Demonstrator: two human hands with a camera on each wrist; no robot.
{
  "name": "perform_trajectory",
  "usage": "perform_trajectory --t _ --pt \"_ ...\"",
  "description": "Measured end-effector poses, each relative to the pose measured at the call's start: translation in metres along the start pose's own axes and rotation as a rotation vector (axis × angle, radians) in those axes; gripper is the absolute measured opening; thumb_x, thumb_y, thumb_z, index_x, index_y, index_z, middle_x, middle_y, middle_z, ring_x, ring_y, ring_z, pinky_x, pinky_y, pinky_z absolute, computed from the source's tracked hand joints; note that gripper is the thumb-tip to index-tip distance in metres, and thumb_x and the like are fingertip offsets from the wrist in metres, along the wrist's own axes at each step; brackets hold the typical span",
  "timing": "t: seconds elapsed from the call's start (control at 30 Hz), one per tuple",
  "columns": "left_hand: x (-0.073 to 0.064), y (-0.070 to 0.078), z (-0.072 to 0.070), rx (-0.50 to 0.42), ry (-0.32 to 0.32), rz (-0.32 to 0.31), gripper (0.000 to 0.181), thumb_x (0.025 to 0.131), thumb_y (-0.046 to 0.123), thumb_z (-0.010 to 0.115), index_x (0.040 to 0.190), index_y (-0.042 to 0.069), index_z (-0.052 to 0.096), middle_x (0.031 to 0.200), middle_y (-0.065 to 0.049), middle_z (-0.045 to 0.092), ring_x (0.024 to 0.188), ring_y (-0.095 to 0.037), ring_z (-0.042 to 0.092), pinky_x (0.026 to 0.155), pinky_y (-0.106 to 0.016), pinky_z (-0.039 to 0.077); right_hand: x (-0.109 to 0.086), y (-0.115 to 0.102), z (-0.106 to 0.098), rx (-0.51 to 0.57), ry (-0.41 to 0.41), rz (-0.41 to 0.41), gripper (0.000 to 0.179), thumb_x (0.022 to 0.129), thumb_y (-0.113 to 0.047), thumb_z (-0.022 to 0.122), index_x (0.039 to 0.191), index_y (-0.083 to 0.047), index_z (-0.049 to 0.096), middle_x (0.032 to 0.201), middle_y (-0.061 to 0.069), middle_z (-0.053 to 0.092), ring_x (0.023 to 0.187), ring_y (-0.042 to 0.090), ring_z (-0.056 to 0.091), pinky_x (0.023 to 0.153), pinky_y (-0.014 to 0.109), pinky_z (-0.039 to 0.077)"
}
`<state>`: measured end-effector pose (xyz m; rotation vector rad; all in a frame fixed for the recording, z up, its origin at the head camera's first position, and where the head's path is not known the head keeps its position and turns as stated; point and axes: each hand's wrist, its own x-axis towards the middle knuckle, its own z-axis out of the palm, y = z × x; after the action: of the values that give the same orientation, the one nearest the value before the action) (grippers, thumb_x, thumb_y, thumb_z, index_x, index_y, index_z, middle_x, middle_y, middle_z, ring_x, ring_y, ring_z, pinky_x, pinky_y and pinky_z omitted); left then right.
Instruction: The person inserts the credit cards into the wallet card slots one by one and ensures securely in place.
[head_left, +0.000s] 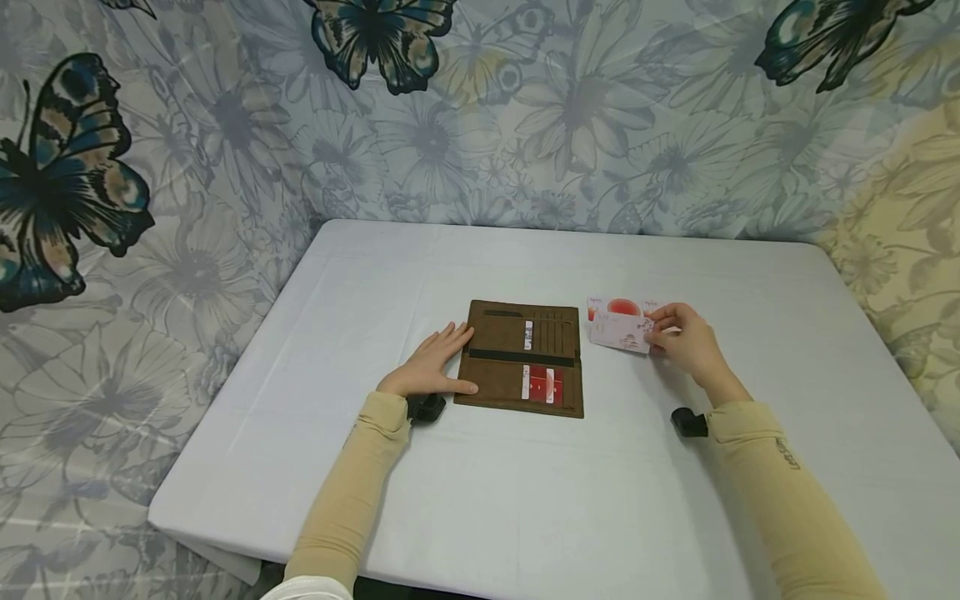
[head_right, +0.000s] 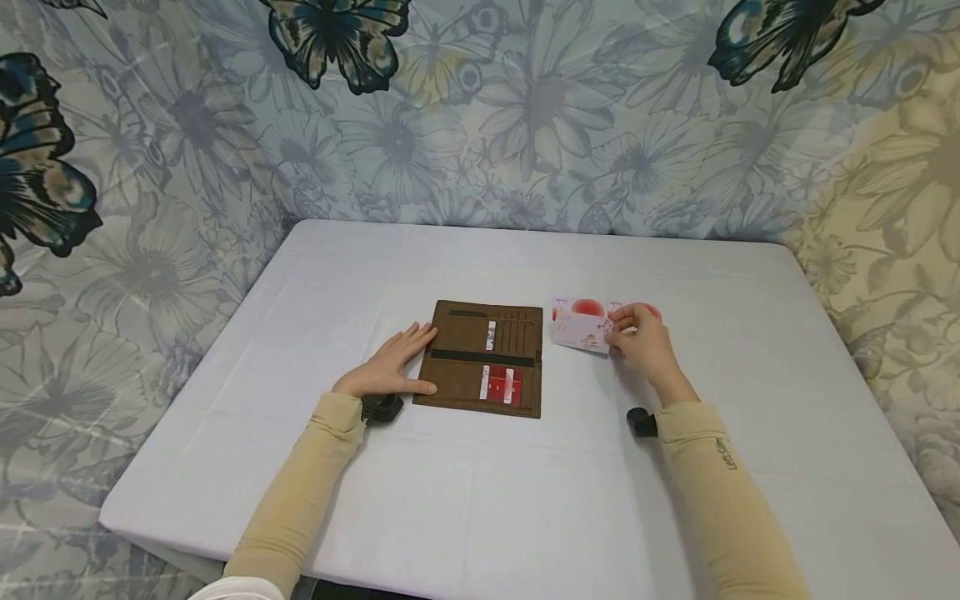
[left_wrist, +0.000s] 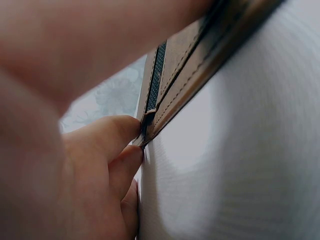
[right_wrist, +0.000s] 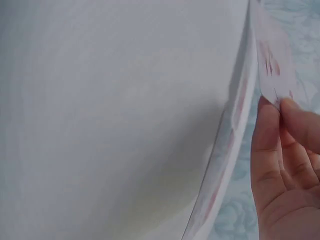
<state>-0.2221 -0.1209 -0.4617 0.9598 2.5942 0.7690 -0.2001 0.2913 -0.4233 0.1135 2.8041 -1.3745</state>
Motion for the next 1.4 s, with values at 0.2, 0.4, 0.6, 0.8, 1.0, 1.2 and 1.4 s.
perform_trajectory --t 0.2,0.4,0.6,0.8,1.0,1.2,1.4 --pt "0.0 0.001 -0.001 0.01 -0.003 -0.009 0.1 0.078 0.046 0.069 0.149 0.006 0.011 0.154 -0.009 0.004 0.139 -0.025 -0.004 0.11 -0.041 -0.002 -0.003 -0.01 0.005 0.16 0.067 0.0 0.035 0.088 0.0 0.06 0.118 0.01 0.044 0.098 0.016 0.051 0.072 0.002 0.052 0.065 0.018 0.051" --pt "0.001 -0.001 0.0 0.005 -0.004 -0.01 0.1 0.078 0.046 0.07 0.149 0.007 0.011 0.154 -0.009 0.004 0.139 -0.024 -0.004 0.11 -0.04 -0.003 -0.001 -0.019 0.016 0.303 0.079 -0.02 0.037 0.087 0.003 0.061 0.119 0.014 0.044 0.093 0.015 0.053 0.068 0.001 0.056 0.067 0.021 0.053" --pt "0.001 -0.001 0.001 -0.004 -0.004 -0.011 0.1 0.078 0.047 0.069 0.149 0.007 0.011 0.154 -0.008 0.004 0.139 -0.023 -0.005 0.11 -0.04 -0.003 0.002 -0.028 0.03 0.314 0.048 -0.002 0.04 0.087 -0.002 0.062 0.12 0.012 0.043 0.098 0.018 0.052 0.07 0.002 0.055 0.068 0.02 0.052" --pt "-0.001 -0.002 0.001 -0.056 0.013 0.03 0.102 0.078 0.058 0.063 0.149 0.006 0.012 0.154 -0.01 0.005 0.139 -0.024 -0.005 0.11 -0.04 -0.005 0.007 -0.036 0.043 0.379 0.024 -0.017 0.039 0.086 0.004 0.062 0.12 0.015 0.044 0.095 0.019 0.052 0.068 0.004 0.057 0.068 0.023 0.053" --pt "-0.001 0.0 0.0 -0.032 0.01 0.016 0.102 0.078 0.052 0.067 0.149 0.006 0.011 0.154 -0.009 0.005 0.139 -0.023 -0.005 0.11 -0.04 -0.004 0.007 -0.045 0.053 0.375 0.01 -0.032 0.037 0.086 0.005 0.061 0.117 0.015 0.043 0.093 0.021 0.053 0.066 0.004 0.06 0.068 0.027 0.054" --pt "0.001 -0.002 0.001 0.005 -0.005 -0.012 0.1 0.079 0.047 0.069 0.149 0.007 0.011 0.154 -0.009 0.004 0.139 -0.024 -0.005 0.11 -0.041 -0.003 0.007 -0.049 0.059 0.334 0.011 -0.017 0.034 0.085 0.004 0.061 0.114 0.014 0.046 0.092 0.02 0.055 0.064 0.006 0.062 0.069 0.03 0.054" --pt "0.001 -0.001 0.001 0.008 -0.008 -0.021 0.101 0.078 0.047 0.069 0.15 0.008 0.01 0.154 -0.007 0.004 0.139 -0.022 -0.005 0.11 -0.039 -0.003 0.008 -0.052 0.063 0.319 0.023 -0.006 0.031 0.083 0.005 0.061 0.11 0.012 0.047 0.088 0.018 0.057 0.06 0.01 0.064 0.067 0.036 0.054"
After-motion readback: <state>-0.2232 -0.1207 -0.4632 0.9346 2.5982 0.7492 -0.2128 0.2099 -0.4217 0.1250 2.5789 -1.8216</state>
